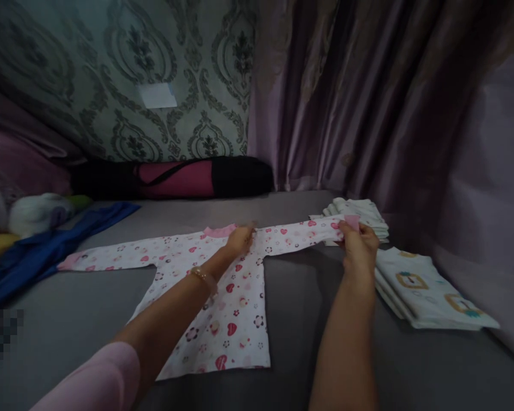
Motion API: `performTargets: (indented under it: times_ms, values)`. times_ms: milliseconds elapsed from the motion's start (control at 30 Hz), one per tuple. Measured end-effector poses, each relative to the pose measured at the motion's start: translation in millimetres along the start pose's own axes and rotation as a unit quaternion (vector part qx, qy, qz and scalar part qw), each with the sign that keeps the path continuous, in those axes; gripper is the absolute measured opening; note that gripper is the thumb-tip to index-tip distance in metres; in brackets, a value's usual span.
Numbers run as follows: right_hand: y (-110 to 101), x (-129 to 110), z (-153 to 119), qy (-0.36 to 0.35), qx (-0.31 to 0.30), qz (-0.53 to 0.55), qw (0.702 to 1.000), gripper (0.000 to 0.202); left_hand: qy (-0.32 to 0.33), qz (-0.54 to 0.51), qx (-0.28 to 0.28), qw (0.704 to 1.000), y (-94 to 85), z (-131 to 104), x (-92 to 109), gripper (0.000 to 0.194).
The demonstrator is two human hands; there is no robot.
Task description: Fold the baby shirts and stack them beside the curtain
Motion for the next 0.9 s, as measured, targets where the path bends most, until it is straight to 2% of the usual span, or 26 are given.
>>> performTargets:
  times_ms: [133,300,400,500,667,800,900]
  values:
    - [0,-7,-8,0.033,0.017,0.016,0.999,0.024,-0.023,0.002,-0.008,1.000,-5.2,18,-1,0.036]
    - [-1,-10,-11,0.037,0.001,0.015,0.999,0.021,-0.056,-0.003,-0.001,0.998,-3.3,24,-1,0.030]
    - [-5,-3,-7,0.043,0.006,-0.008,0.999,0.020,-0.091,-0.011,0.016,0.996,-2.1,24,-4,0.032]
    - [-9,9,-1,0.086,0.029,-0.012,0.996,0.021,-0.120,-0.017,0.047,0.991,3.3,20,-3,0.032]
    - [-9,15,1,0.109,0.036,0.004,0.993,0.019,-0.077,0.043,0.106,0.990,14.9,10,11,0.030]
    - [-4,7,-3,0.094,0.029,0.015,0.995,0.021,-0.042,0.082,0.096,0.991,18.7,3,15,0.032]
    - [4,-3,-10,0.085,0.006,0.062,0.994,0.024,-0.023,0.076,0.092,0.993,20.4,-5,16,0.028]
Point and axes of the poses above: each hand's wrist, its own z-axis towards the middle knuckle, its own y-axis out of the palm, x = y × z, the point moved 5 cm from there along z, towards the middle knuckle, and after that the axes turned 9 degrees about -z, right-handed, at the moved point
